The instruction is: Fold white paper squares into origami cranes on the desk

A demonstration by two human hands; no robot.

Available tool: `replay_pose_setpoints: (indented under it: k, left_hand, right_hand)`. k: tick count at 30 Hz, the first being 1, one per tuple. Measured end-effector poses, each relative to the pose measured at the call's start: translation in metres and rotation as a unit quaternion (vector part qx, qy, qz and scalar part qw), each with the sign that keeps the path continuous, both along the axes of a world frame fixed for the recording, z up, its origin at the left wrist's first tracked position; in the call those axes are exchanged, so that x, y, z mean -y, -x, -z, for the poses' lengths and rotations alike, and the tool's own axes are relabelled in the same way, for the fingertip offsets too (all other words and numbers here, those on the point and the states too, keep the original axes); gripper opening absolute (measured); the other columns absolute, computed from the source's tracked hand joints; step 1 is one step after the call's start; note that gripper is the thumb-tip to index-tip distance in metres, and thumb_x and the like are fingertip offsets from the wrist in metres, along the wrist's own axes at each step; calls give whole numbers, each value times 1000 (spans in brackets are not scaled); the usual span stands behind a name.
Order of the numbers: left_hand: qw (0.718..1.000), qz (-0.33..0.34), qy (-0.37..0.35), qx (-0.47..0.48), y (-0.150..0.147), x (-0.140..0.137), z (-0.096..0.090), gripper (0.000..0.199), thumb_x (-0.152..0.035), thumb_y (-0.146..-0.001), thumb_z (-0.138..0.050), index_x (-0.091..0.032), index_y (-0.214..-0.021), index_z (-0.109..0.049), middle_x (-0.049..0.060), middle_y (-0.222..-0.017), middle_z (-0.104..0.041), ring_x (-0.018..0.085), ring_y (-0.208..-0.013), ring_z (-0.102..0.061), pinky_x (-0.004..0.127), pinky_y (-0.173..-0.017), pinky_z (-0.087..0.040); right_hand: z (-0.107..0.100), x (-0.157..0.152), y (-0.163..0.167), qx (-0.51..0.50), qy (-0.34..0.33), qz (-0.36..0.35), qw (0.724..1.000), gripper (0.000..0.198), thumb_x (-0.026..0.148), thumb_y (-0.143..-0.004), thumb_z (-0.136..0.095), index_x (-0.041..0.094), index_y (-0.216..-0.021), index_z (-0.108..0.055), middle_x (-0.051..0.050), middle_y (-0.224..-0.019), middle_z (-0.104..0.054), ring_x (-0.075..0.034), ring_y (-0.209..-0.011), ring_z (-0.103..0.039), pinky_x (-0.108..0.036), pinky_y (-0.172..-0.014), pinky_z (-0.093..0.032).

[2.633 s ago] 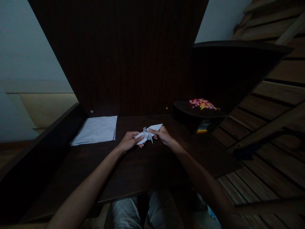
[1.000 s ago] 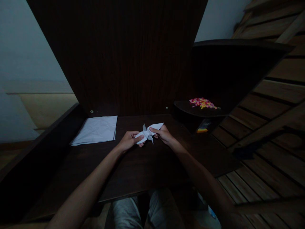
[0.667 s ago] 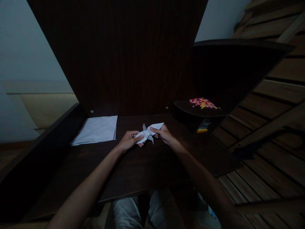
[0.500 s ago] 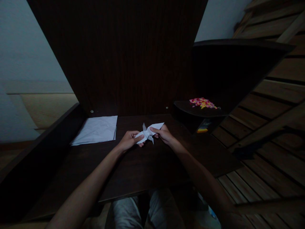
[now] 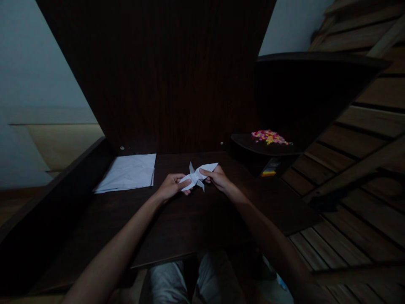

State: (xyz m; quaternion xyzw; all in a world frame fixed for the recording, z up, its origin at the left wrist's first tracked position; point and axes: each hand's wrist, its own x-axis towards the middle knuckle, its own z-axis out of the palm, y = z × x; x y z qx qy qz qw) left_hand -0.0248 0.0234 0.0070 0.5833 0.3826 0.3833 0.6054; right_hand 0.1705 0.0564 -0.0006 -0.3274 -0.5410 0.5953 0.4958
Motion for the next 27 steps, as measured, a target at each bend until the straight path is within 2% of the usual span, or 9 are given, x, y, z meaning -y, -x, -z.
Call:
replay_pose_setpoints:
  k: [15, 27]
  left_hand:
    - [1000, -1, 0, -10, 0, 2, -4, 37, -44, -66, -77, -10, -77, -67, 5, -62, -67, 12, -52, -59, 24, -52, -48]
    - [1000, 3, 6, -2, 2, 1, 0, 38, -44, -66, -77, -10, -77, -67, 5, -64, -67, 12, -52, -60, 23, -52, -48]
  right_hand:
    - [0, -1, -1, 1, -9, -5, 1000, 29, 35, -63, -77, 13, -63, -59, 4, -51, -49, -3, -40, -33, -18, -35, -23]
    - [-1, 0, -1, 7, -10, 3, 1000, 31, 38, -62, -78, 13, -63, -59, 3, -52, -50, -4, -39, -34, -19, -35, -23]
